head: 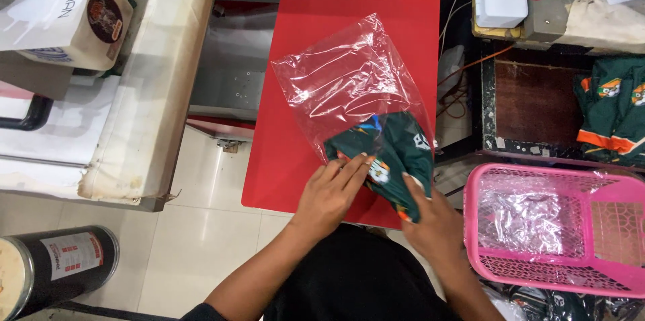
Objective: The person lays sports jerseys on a red folding board, folds the sleeves and body to fold each jersey neatly, then slides the folded jersey into a clear plastic bag and sets the bagged jersey aside, repeating the cycle for several jerseys.
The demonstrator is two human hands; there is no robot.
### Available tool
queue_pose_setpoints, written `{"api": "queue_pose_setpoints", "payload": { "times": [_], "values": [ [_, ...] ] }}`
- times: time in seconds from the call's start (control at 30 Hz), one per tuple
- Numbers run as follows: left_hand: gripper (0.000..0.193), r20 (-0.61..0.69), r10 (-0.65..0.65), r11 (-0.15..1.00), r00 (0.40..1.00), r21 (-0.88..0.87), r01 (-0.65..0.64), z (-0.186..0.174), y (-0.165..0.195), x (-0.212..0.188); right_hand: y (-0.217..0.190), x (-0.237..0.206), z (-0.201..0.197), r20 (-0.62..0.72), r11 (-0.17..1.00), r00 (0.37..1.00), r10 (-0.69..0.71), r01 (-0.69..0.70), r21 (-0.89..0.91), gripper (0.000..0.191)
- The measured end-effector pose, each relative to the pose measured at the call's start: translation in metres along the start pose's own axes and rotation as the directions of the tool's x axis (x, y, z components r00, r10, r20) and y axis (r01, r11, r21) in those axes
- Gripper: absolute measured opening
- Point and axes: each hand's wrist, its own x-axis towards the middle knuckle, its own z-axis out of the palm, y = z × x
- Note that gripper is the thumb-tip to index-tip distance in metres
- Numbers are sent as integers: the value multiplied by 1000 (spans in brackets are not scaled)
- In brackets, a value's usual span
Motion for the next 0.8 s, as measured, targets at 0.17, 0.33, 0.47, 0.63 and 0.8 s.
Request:
{"api": "queue_pose_setpoints", "payload": {
  "times": [0.17,0.33,0.47,0.63,0.8],
  "values": [
    [54,-16,-15,1000,1000,23,15,9,0,0,-20,31,42,-63,995,993,-99,100,15,91],
    [52,-63,20,998,998,53,-17,10,0,6,-24,97,86,-70,984,992,-106,94,-149,81],
    [48,-95,30,997,995,73,-23,11,4,13,-40,166,95,138,992,983,121,-116,-45,102],
    [48,-117,26,998,993,61,-19,11,6,8,-51,150,77,-65,985,997,-38,27,-168,114],
    [49,-59,15,999,998,46,-12,12,1,-7,-30,114,78,-72,903,906,-417,404,-144,76]
  ]
}}
